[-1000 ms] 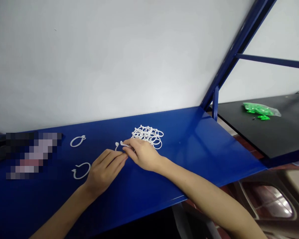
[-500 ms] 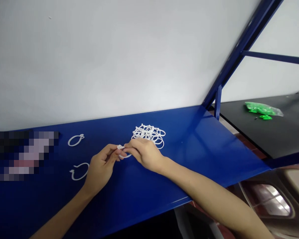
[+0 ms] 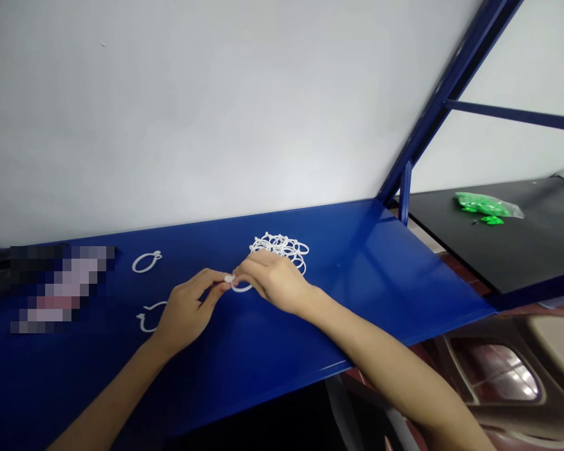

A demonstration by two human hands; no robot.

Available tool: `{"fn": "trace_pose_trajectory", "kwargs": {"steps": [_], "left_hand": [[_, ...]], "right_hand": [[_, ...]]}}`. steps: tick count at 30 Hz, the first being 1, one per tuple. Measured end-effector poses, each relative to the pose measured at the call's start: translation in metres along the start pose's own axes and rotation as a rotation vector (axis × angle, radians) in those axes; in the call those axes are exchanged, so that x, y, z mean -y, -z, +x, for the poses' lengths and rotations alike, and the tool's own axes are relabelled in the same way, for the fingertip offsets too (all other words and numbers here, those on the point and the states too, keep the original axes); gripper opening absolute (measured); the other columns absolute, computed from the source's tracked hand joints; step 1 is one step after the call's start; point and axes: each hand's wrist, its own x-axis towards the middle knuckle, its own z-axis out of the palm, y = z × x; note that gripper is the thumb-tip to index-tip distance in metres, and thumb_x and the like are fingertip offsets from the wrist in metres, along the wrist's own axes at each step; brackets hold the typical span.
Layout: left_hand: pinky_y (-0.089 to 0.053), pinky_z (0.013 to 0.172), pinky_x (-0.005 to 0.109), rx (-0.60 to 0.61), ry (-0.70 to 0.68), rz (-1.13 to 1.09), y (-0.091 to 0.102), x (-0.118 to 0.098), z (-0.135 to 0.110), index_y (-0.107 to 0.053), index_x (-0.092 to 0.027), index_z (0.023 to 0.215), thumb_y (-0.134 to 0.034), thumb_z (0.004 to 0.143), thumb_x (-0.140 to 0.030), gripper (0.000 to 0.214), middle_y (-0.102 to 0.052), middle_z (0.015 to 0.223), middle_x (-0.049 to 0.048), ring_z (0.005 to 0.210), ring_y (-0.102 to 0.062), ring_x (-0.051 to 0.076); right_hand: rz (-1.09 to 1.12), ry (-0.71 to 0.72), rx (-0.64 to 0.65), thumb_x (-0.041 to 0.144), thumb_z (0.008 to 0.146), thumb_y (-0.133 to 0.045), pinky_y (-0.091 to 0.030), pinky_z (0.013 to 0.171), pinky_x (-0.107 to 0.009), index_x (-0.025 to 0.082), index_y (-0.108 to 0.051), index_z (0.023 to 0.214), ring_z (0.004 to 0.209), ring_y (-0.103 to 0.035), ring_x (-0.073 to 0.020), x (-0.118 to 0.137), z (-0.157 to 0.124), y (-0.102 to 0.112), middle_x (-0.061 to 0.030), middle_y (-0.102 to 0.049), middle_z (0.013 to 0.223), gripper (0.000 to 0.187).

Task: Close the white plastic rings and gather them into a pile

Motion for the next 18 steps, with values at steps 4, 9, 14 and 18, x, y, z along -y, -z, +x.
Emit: {"fn": "trace_pose_trajectory", "kwargs": {"steps": [4,9,14,18], "left_hand": [[-0.05,0.089,0.04,-0.021,0.003,0.313,0.018,0.02,0.005,-0.069,-0.023,0.103,-0.047,0.091,-0.023,0.025,-0.075,0.097,0.0051,0.093,-0.066,0.024],[-0.049,0.093,0.051,0.199,0.216,0.499,0.06,0.062,-0.009,-0.069,-0.024,0.107,-0.055,0.072,-0.021,0.038,-0.072,0.11,0.009,0.106,-0.064,0.034],[-0.052,0.086,0.044,0.373,0.344,0.318,0.086,0.085,-0.017,-0.067,-0.03,0.117,-0.064,0.073,-0.038,0.044,-0.072,0.116,0.0072,0.1,-0.068,0.031],[-0.052,0.079,0.038,0.363,0.367,0.274,0.082,0.087,-0.011,-0.07,-0.028,0.094,-0.058,0.08,-0.047,0.027,-0.074,0.102,0.0063,0.09,-0.069,0.027]], "right_hand": [[-0.141,-0.142,-0.054,0.023,0.101,-0.052,-0.051,0.08,-0.033,0.019,-0.068,0.098,0.094,-0.059,-0.0199,-0.02,0.002,0.02,-0.0097,-0.066,0.103,0.017],[-0.221,-0.158,0.151,0.019,0.1,-0.054,-0.048,0.077,-0.033,0.019,-0.069,0.102,0.087,-0.054,-0.02,-0.039,-0.001,0.032,-0.0075,-0.068,0.096,0.015],[-0.22,-0.111,0.223,0.02,0.098,-0.057,-0.046,0.076,-0.033,0.018,-0.07,0.095,0.083,-0.051,-0.0196,-0.04,-0.002,0.026,-0.0061,-0.068,0.093,0.013],[-0.262,-0.117,0.2,0.023,0.099,-0.057,-0.046,0.075,-0.033,0.018,-0.07,0.097,0.086,-0.051,-0.021,-0.037,-0.002,0.02,-0.0075,-0.068,0.095,0.014]]}}
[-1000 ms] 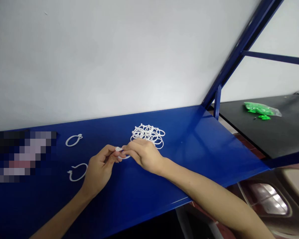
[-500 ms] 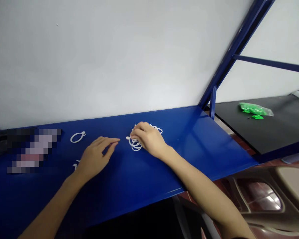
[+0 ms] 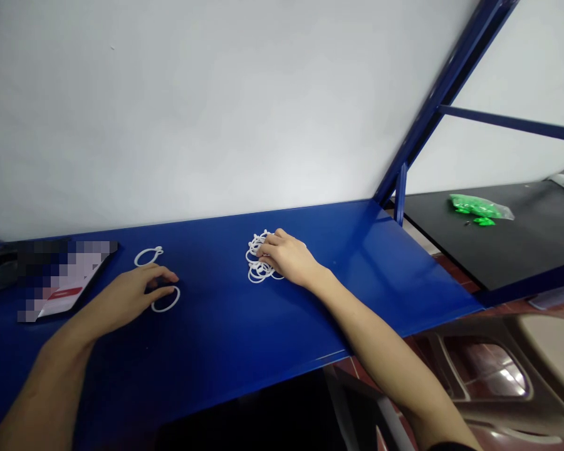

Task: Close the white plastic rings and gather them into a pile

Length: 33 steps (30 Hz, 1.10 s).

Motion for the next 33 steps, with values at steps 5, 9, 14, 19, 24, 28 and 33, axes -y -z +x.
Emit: {"fn": "trace_pose_trajectory", "kwargs": {"steps": [5,9,14,19,24,28,33], "left_hand": [[-0.049,0.071,0.034,-0.066,0.001,0.05,-0.009,-0.026,0.005,-0.065,-0.026,0.087,-0.051,0.088,-0.046,0.025,-0.073,0.087,0.004,0.08,-0.068,0.024],[-0.049,0.065,0.029,-0.187,-0.058,-0.073,-0.018,-0.058,0.003,-0.064,-0.026,0.094,-0.051,0.091,-0.042,0.021,-0.073,0.083,-0.0001,0.07,-0.066,0.018],[-0.051,0.063,0.024,-0.314,-0.25,-0.287,-0.033,-0.091,-0.002,-0.069,-0.025,0.091,-0.056,0.092,-0.042,0.021,-0.072,0.086,0.0,0.074,-0.066,0.015],[-0.055,0.071,0.025,-0.301,-0.163,-0.527,-0.048,-0.102,-0.005,-0.069,-0.024,0.098,-0.068,0.085,-0.046,0.026,-0.073,0.088,0.0005,0.078,-0.069,0.015],[-0.059,0.069,0.029,-0.206,-0.042,-0.816,-0.052,-0.103,-0.002,-0.066,-0.022,0.108,-0.067,0.083,-0.053,0.04,-0.075,0.087,0.0032,0.077,-0.071,0.017],[-0.059,0.067,0.029,-0.175,-0.047,-0.779,-0.05,-0.104,0.0,-0.073,-0.021,0.098,-0.057,0.09,-0.054,0.038,-0.077,0.082,0.0044,0.069,-0.069,0.017],[-0.057,0.067,0.027,-0.215,-0.118,-0.685,-0.053,-0.103,-0.001,-0.073,-0.024,0.097,-0.052,0.093,-0.053,0.037,-0.077,0.083,0.0023,0.067,-0.068,0.015]], "right_hand": [[-0.029,-0.021,-0.071,0.029,0.103,-0.05,-0.047,0.075,-0.034,0.017,-0.07,0.098,0.085,-0.051,-0.0216,0.007,0.002,0.0,-0.0084,-0.068,0.092,0.024],[0.032,0.042,-0.12,0.03,0.103,-0.048,-0.048,0.078,-0.035,0.017,-0.069,0.098,0.082,-0.054,-0.0202,0.019,0.003,-0.001,-0.0081,-0.07,0.092,0.025],[0.248,0.083,-0.103,0.04,0.099,-0.057,-0.052,0.079,-0.034,0.018,-0.065,0.106,0.085,-0.062,-0.0196,0.041,0.002,-0.01,-0.007,-0.07,0.092,0.024],[0.521,-0.016,-0.099,0.028,0.097,-0.059,-0.052,0.065,-0.025,0.018,-0.056,0.103,0.07,-0.063,-0.0129,0.052,-0.001,-0.025,-0.0017,-0.066,0.083,0.012],[0.56,-0.12,-0.232,0.025,0.096,-0.055,-0.053,0.065,-0.025,0.02,-0.054,0.112,0.068,-0.062,-0.0124,0.052,-0.002,-0.029,0.0001,-0.063,0.08,0.017],[0.469,-0.065,-0.256,0.024,0.099,-0.049,-0.055,0.07,-0.027,0.02,-0.057,0.123,0.075,-0.063,-0.0135,0.05,-0.002,-0.026,-0.0034,-0.066,0.087,0.026],[0.438,-0.019,-0.225,0.026,0.101,-0.05,-0.056,0.075,-0.031,0.018,-0.058,0.119,0.081,-0.065,-0.0156,0.047,-0.001,-0.024,-0.0071,-0.068,0.096,0.021]]}}
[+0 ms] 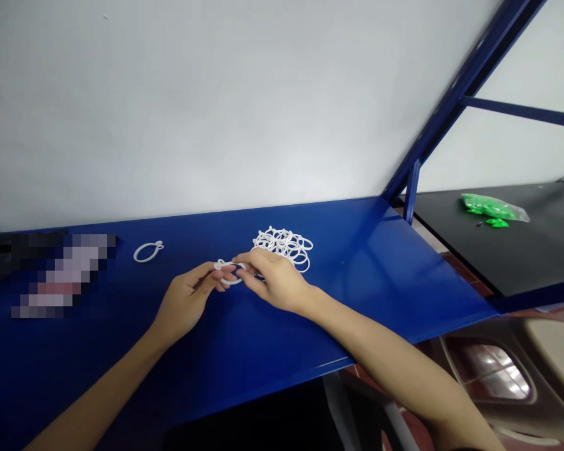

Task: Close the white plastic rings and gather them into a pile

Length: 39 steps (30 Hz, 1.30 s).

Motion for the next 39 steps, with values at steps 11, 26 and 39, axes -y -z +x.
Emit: {"fn": "trace_pose_trajectory", "kwargs": {"steps": [11,26,39], "left_hand": [[-0.051,0.066,0.025,-0.051,-0.225,0.233,0.002,0.0,-0.005,-0.071,-0.023,0.085,-0.05,0.096,-0.036,0.027,-0.071,0.073,0.0004,0.065,-0.065,0.015],[-0.044,0.106,0.047,-0.259,-0.192,0.807,0.044,0.032,0.02,-0.066,-0.015,0.124,-0.042,0.098,-0.031,0.039,-0.071,0.118,0.0125,0.114,-0.059,0.029],[-0.049,0.084,0.053,-0.177,0.151,1.206,0.078,0.062,0.024,-0.061,-0.015,0.127,-0.035,0.095,-0.031,0.044,-0.064,0.122,0.0199,0.11,-0.056,0.04]], "right_hand": [[-0.037,0.115,0.097,0.023,0.105,-0.044,-0.053,0.074,-0.031,0.017,-0.061,0.104,0.08,-0.061,-0.0162,0.007,-0.001,0.002,-0.0065,-0.066,0.088,0.019],[-0.292,-0.045,0.033,0.026,0.099,-0.057,-0.051,0.08,-0.033,0.019,-0.07,0.101,0.092,-0.06,-0.0197,-0.025,0.013,0.061,-0.0079,-0.065,0.1,0.015],[-0.133,-0.357,0.404,0.007,0.081,-0.072,-0.045,0.068,-0.024,0.018,-0.073,0.08,0.074,-0.061,-0.0116,-0.045,0.011,0.09,-0.0008,-0.068,0.085,0.011]]}}
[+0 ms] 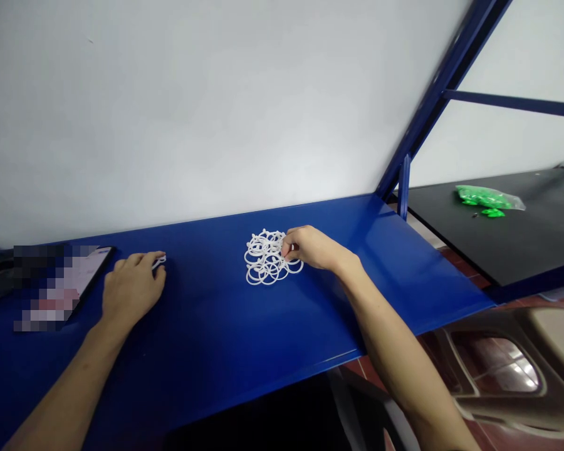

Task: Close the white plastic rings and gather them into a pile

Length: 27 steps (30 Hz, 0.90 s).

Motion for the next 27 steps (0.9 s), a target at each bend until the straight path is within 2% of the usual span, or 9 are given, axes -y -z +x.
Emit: {"fn": "trace_pose_trajectory", "kwargs": {"steps": [9,12,15,17,19,22,25,27], "left_hand": [[-0.047,0.081,0.05,-0.012,-0.059,-0.025,0.004,-0.012,-0.002,-0.066,-0.017,0.118,-0.035,0.096,-0.033,0.041,-0.066,0.113,0.0169,0.104,-0.058,0.037],[-0.048,0.084,0.049,-0.049,-0.092,-0.122,0.006,-0.019,-0.003,-0.068,-0.015,0.114,-0.036,0.096,-0.034,0.041,-0.068,0.11,0.0164,0.103,-0.059,0.036],[-0.049,0.091,0.045,-0.088,-0.117,-0.418,0.01,-0.029,-0.006,-0.07,-0.017,0.109,-0.043,0.094,-0.039,0.038,-0.07,0.109,0.0129,0.102,-0.062,0.031],[-0.05,0.092,0.04,-0.049,-0.082,-0.684,0.013,-0.038,-0.009,-0.07,-0.021,0.107,-0.05,0.092,-0.044,0.034,-0.071,0.11,0.0082,0.1,-0.065,0.026],[-0.052,0.091,0.037,0.055,-0.002,-0.936,0.018,-0.049,-0.014,-0.069,-0.025,0.107,-0.057,0.089,-0.049,0.033,-0.072,0.109,0.0047,0.095,-0.068,0.022],[-0.052,0.092,0.038,0.234,0.09,-1.268,0.024,-0.065,-0.024,-0.066,-0.023,0.106,-0.064,0.085,-0.053,0.036,-0.073,0.099,0.0037,0.091,-0.069,0.021],[-0.053,0.093,0.039,0.369,0.106,-1.546,0.029,-0.08,-0.034,-0.063,-0.021,0.102,-0.067,0.085,-0.05,0.034,-0.073,0.093,0.0038,0.093,-0.069,0.02],[-0.054,0.094,0.041,0.408,0.108,-1.688,0.032,-0.087,-0.039,-0.062,-0.021,0.098,-0.069,0.085,-0.048,0.031,-0.072,0.094,0.0043,0.093,-0.069,0.02]], "right_hand": [[-0.008,-0.003,0.01,0.008,0.083,-0.069,-0.045,0.067,-0.023,0.017,-0.072,0.083,0.073,-0.061,-0.0108,0.0,-0.002,0.001,-0.0009,-0.068,0.087,0.01],[-0.002,0.001,-0.009,0.011,0.083,-0.071,-0.045,0.067,-0.024,0.018,-0.072,0.084,0.074,-0.062,-0.0114,0.002,-0.002,0.002,-0.001,-0.069,0.087,0.007],[-0.015,0.006,-0.079,0.017,0.086,-0.071,-0.045,0.066,-0.025,0.018,-0.071,0.084,0.072,-0.061,-0.0117,0.007,-0.001,0.0,-0.0012,-0.07,0.085,0.003],[-0.042,0.045,-0.155,0.023,0.091,-0.068,-0.045,0.066,-0.026,0.018,-0.07,0.085,0.071,-0.06,-0.0119,0.014,0.001,-0.005,-0.0018,-0.07,0.085,0.008],[-0.061,0.112,-0.227,0.03,0.096,-0.063,-0.046,0.067,-0.026,0.017,-0.069,0.089,0.071,-0.06,-0.0126,0.022,0.003,-0.014,-0.0029,-0.069,0.086,0.015],[-0.032,0.223,-0.29,0.037,0.097,-0.061,-0.049,0.073,-0.028,0.016,-0.066,0.099,0.079,-0.064,-0.0156,0.036,0.004,-0.033,-0.0052,-0.07,0.091,0.021],[0.012,0.286,-0.314,0.041,0.095,-0.064,-0.053,0.078,-0.032,0.017,-0.062,0.11,0.086,-0.067,-0.0185,0.049,0.004,-0.056,-0.0073,-0.071,0.097,0.029],[0.05,0.307,-0.331,0.04,0.097,-0.061,-0.055,0.077,-0.032,0.018,-0.059,0.114,0.086,-0.067,-0.0183,0.056,0.005,-0.07,-0.007,-0.071,0.096,0.028]]}}
